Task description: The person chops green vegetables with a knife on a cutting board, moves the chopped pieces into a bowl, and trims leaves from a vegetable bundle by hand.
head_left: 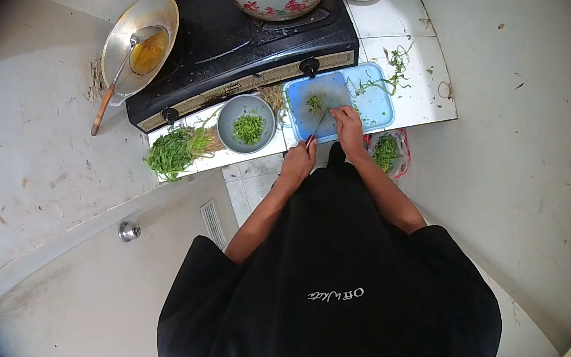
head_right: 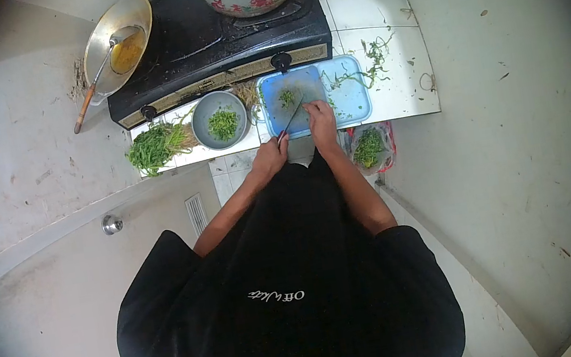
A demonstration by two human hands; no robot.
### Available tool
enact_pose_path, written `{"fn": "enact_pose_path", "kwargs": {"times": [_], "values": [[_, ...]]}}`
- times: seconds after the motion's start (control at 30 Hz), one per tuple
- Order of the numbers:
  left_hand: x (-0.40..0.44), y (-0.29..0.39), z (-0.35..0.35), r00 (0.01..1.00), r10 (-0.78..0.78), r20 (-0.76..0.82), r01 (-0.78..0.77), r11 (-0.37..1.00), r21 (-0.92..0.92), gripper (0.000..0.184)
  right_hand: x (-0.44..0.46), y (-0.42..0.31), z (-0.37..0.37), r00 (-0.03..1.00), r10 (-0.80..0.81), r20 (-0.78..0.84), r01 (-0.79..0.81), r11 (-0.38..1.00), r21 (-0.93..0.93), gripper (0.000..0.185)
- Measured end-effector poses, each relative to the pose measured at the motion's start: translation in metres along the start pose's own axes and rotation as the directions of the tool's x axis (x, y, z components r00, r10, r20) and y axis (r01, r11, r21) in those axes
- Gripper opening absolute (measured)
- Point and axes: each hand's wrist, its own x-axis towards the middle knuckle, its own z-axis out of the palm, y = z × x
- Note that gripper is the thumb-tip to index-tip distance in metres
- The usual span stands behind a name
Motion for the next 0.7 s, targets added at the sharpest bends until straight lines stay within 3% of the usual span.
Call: {"fn": "enact_pose_path", "kwargs": {"times": [0.17,0.47,0.7], "values": [[0.018,0.018,0.005,0.998,-0.043,-0.049,0.046,0.997,0.062,0.052,-0.002,0.002,0.001,0.999,-0.040,0.002,0.040,0.997,-0.066,0.028],[0.006,0.006,-0.003,0.999,-0.046,0.018,0.047,0.999,-0.017,0.055,-0.008,-0.002,-0.002,1.000,0.001,0.018,0.000,0.998,-0.069,0.041],[0.003,0.010,0.002,0.997,-0.068,0.044,0.067,0.998,0.016,0.055,-0.010,0.004,0.004,1.000,0.018,0.005,-0.017,0.998,-0.053,0.036]]}}
